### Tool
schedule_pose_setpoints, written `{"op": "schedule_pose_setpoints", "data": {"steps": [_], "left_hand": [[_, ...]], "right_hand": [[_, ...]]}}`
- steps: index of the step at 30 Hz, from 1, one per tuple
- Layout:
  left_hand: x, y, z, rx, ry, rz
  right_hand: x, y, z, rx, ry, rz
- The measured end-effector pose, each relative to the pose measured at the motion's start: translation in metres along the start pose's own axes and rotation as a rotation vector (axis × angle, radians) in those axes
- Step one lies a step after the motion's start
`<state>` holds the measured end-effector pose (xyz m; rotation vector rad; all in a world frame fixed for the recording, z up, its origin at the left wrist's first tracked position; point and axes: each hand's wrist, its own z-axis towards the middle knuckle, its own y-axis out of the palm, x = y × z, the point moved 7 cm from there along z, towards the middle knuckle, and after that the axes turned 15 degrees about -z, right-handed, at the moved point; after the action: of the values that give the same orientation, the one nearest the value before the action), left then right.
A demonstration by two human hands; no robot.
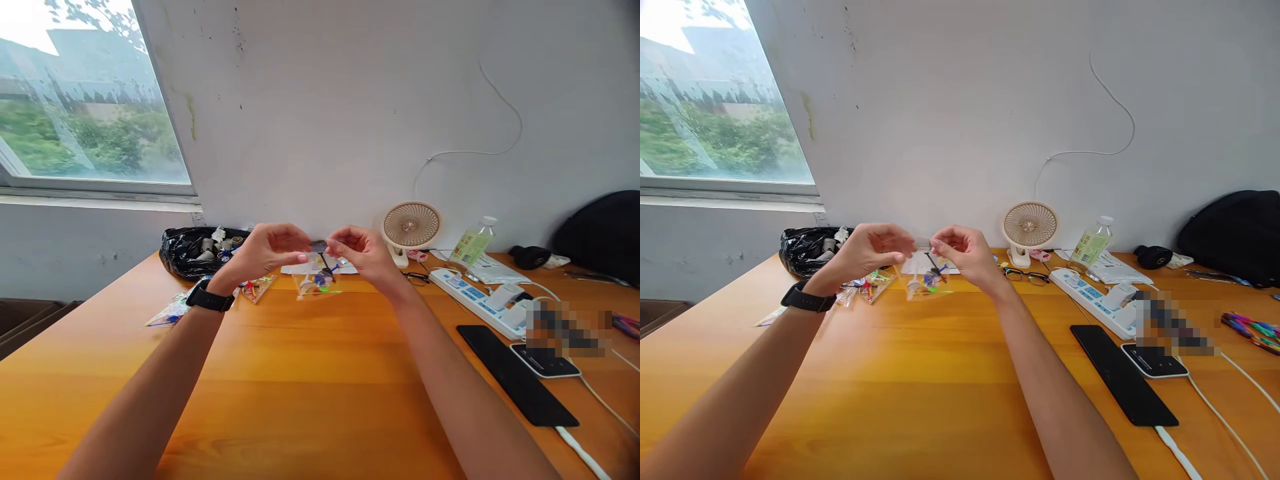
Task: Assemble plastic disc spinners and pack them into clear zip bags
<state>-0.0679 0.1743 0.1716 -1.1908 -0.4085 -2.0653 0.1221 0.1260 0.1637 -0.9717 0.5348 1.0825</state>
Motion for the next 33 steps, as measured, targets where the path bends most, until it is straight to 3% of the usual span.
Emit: {"op": "schedule_pose_setpoints", "data": {"steps": [3, 9, 18, 24, 33], "left_hand": [[-0.008, -0.005, -0.001, 0.031, -0.049, 0.031], [0.009, -0.014, -0.001, 0.175, 0.06, 0.024], [0.022, -0.016, -0.006, 0.13, 0.057, 0.026], [0.025, -0.014, -0.006, 0.09, 0.044, 0.019], [0.028, -0.01, -0.005, 0.25, 0.114, 0.062]], "right_hand": [[-0.002, -0.005, 0.001, 0.048, 0.004, 0.018], [-0.009, -0.015, 0.0, 0.07, -0.021, -0.012], [-0.002, -0.018, -0.002, 0.082, 0.047, 0.15], [-0.009, -0.018, -0.002, 0.101, -0.009, 0.167], [-0.023, -0.016, -0.003, 0.185, -0.047, 0.009]]}}
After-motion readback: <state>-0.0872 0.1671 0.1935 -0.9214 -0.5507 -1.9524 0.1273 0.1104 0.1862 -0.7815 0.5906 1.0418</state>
